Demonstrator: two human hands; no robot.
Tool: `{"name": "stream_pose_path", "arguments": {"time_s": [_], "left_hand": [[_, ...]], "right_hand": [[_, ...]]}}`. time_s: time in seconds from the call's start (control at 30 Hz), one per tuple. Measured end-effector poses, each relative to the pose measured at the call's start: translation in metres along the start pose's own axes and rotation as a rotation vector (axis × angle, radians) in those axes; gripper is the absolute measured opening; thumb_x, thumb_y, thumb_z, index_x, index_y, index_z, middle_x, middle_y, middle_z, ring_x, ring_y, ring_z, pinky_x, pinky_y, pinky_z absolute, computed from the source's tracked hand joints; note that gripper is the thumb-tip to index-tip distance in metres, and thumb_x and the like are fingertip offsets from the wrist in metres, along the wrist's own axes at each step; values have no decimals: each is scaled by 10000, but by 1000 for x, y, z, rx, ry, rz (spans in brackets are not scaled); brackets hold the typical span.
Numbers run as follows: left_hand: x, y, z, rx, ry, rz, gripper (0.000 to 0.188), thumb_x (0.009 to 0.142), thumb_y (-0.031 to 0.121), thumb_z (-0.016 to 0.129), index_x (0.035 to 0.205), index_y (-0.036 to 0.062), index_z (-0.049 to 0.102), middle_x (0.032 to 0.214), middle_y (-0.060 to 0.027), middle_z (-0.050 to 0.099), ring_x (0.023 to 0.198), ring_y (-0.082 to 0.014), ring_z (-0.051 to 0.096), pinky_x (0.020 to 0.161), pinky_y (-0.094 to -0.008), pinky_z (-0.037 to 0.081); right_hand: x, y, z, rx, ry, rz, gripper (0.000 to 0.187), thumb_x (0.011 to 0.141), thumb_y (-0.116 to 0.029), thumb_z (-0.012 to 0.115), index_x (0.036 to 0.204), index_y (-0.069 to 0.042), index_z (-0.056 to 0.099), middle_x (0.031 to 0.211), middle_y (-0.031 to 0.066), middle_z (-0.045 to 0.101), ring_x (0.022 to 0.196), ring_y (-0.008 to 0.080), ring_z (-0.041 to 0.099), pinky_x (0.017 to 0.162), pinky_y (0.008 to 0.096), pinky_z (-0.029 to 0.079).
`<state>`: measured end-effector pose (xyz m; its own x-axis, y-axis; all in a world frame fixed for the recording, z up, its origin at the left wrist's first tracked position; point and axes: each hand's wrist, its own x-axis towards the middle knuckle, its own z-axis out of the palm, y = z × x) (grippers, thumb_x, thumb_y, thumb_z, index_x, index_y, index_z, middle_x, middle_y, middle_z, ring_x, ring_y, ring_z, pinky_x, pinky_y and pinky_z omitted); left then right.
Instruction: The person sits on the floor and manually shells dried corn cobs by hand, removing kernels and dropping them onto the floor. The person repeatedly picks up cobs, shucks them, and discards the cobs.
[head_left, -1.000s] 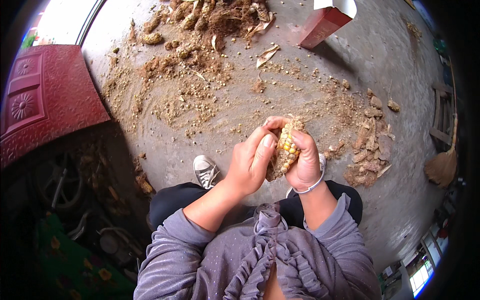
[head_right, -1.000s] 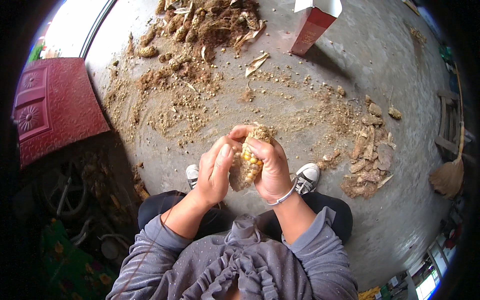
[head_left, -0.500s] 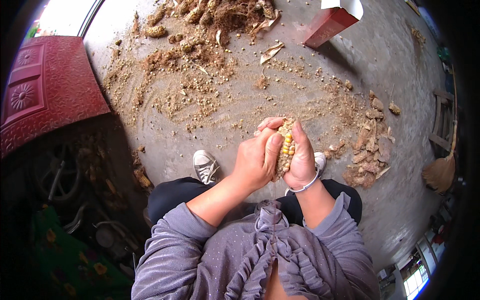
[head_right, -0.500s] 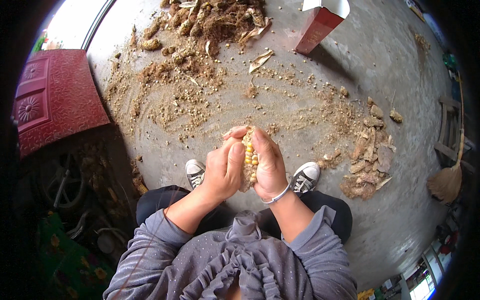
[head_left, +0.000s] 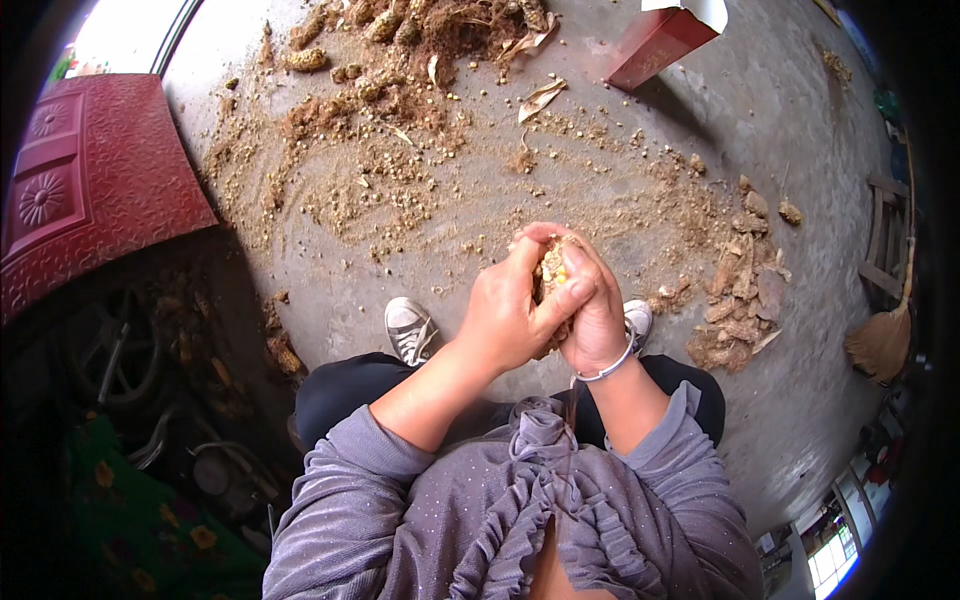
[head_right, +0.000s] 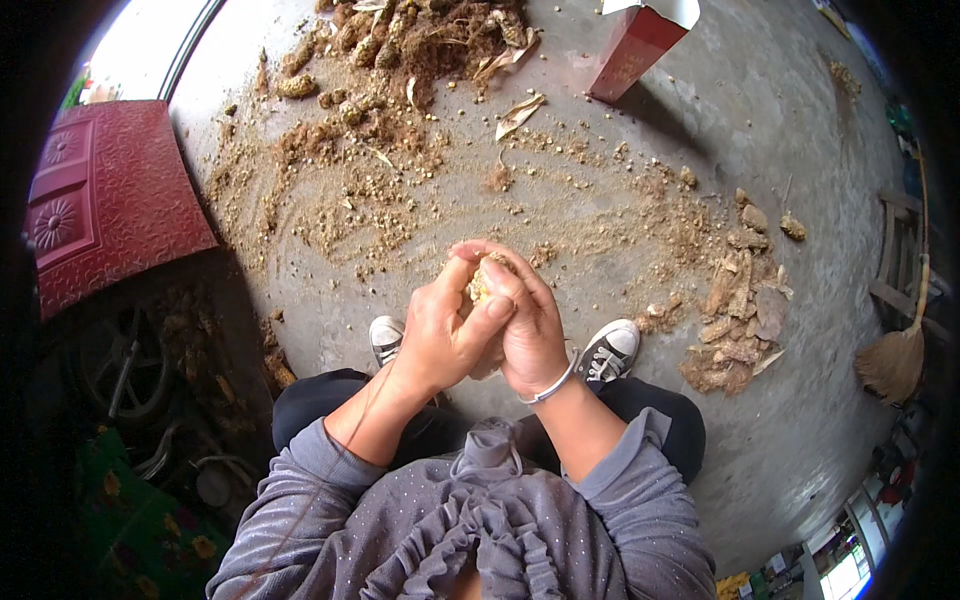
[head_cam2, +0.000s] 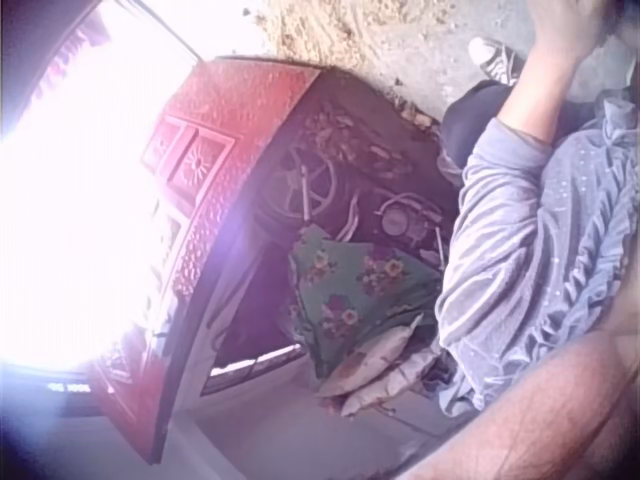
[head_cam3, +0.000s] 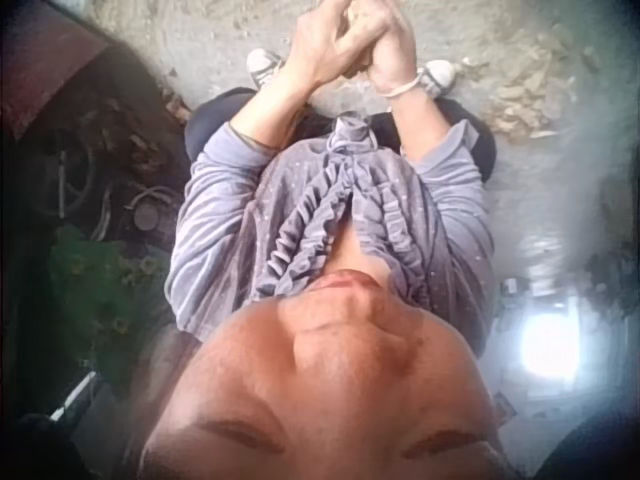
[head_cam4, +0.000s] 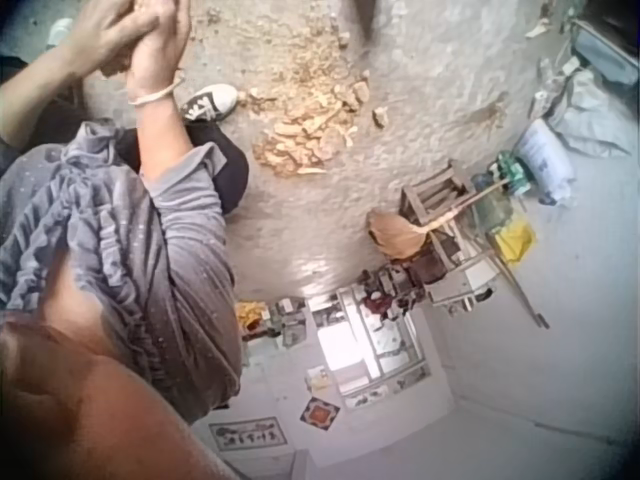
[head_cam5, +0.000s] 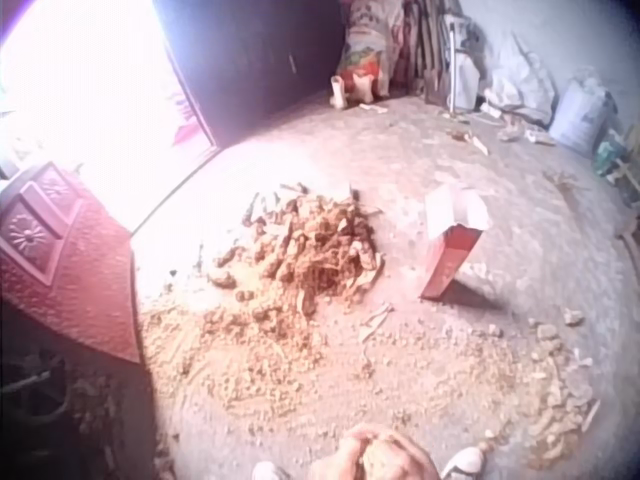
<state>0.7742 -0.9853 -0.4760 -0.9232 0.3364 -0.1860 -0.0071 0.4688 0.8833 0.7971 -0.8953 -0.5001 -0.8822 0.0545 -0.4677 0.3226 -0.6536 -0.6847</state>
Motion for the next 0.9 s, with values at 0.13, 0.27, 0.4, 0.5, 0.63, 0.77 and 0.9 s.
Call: {"name": "stream_pose_path", "arguments": {"time_s": [0.13, 0.27, 0.4, 0.5, 0.63, 0.77, 0.9], "left_hand": [[-2, -22, 11, -85, 96, 167, 245, 859, 210, 399, 798, -11, 486, 536, -112, 447, 453, -184, 448, 443, -281, 348], [-6, -24, 14, -89, 159, 42, 262, 882, 175, 344, 824, -18, 510, 516, -69, 447, 452, -148, 420, 433, -290, 324], [-2, -19, 13, -214, 129, 13, 327, 887, 207, 318, 945, -49, 514, 704, -105, 537, 630, -160, 508, 578, -275, 394], [0, -28, 15, -258, 129, 119, 391, 884, 256, 313, 1004, -72, 490, 889, -155, 547, 802, -198, 531, 724, -282, 402], [0, -20, 11, -172, -12, 58, 434, 844, 292, 412, 1078, -74, 427, 934, -178, 542, 855, -227, 541, 757, -305, 406], [-3, -23, 15, 21, -2, 104, 389, 814, 228, 481, 1065, -65, 432, 845, -179, 553, 764, -256, 565, 680, -301, 430], [-5, -24, 14, 28, -47, 116, 307, 831, 191, 451, 1016, -54, 474, 849, -178, 558, 770, -263, 572, 679, -296, 433]], "right_hand": [[-3, -2, 0, 78, -24, 101, 369, 879, -295, 342, 971, 14, 520, 943, 89, 547, 874, 125, 506, 813, 247, 382], [-1, 4, -2, -67, -18, 22, 421, 877, -341, 291, 956, 17, 498, 931, 143, 549, 885, 189, 529, 822, 288, 405], [1, 2, -3, 116, 2, 93, 390, 871, -337, 313, 918, -3, 509, 932, 127, 551, 884, 187, 528, 821, 287, 405], [3, -2, -6, 317, 29, 156, 323, 860, -313, 361, 873, -28, 513, 930, 108, 549, 884, 180, 522, 815, 283, 405], [2, 1, -9, 228, 101, 82, 193, 829, -241, 480, 882, -58, 510, 798, -8, 514, 732, 55, 494, 676, 196, 404], [2, -2, -6, 292, 104, 144, 198, 822, -218, 486, 897, -37, 515, 858, 29, 539, 757, 84, 508, 692, 207, 413], [3, 4, -15, 266, 28, 144, 223, 825, -204, 470, 911, -10, 538, 894, 64, 562, 809, 115, 526, 742, 227, 420]]}}
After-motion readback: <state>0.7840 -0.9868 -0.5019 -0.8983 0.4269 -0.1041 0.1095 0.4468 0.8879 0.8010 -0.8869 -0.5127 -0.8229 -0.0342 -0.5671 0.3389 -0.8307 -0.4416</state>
